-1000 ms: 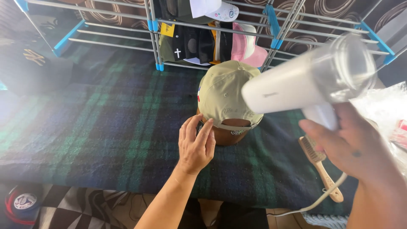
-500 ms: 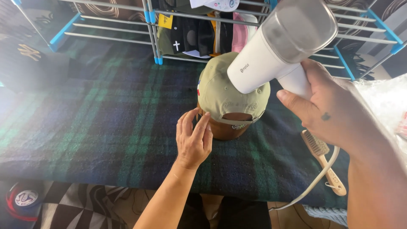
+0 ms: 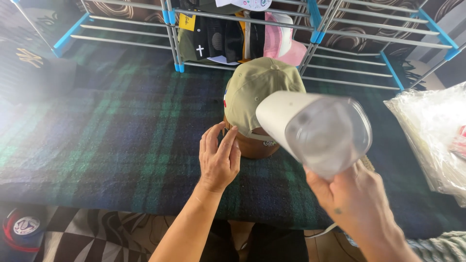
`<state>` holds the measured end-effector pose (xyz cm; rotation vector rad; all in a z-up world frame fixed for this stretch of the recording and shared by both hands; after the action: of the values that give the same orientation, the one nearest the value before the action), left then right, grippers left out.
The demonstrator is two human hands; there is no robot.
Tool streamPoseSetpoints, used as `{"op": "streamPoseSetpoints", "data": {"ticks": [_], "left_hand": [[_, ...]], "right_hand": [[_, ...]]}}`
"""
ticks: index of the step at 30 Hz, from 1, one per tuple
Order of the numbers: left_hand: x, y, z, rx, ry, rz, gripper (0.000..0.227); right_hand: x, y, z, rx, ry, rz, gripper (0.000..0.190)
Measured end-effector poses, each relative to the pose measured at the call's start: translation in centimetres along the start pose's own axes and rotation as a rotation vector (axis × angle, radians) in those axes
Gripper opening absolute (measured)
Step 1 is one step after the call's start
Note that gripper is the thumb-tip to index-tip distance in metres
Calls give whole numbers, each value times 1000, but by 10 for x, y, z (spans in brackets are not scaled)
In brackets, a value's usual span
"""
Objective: Using a handheld steamer and a brush to remove wrinkles and shape a baseball cap
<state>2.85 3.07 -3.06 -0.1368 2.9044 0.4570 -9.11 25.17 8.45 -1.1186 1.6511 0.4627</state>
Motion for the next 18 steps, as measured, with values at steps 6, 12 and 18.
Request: {"op": "streamPoseSetpoints", "data": {"ticks": [6,12,18], "left_hand": [[1,-4,0,-26,8,-35,29],[3,-2,-2,-44,-37,11,29],[4,-1,0,-21,-64,36,37]], "right_hand": [[10,28,34,18,84,-28,46],[-46,-3,-28,149,-21,-211,55],[-78,-35,-95,-82,-29,-76,55]]}}
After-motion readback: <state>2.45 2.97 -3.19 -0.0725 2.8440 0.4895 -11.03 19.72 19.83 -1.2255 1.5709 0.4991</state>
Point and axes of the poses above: each hand's wrist, its own z-axis away from the middle knuckle, its own x-axis out of the palm, y = z × x, the point moved 4 cm from there along -z, towards the middle knuckle, and after that the axes turned 4 degrees about y, right-handed, at the moved point
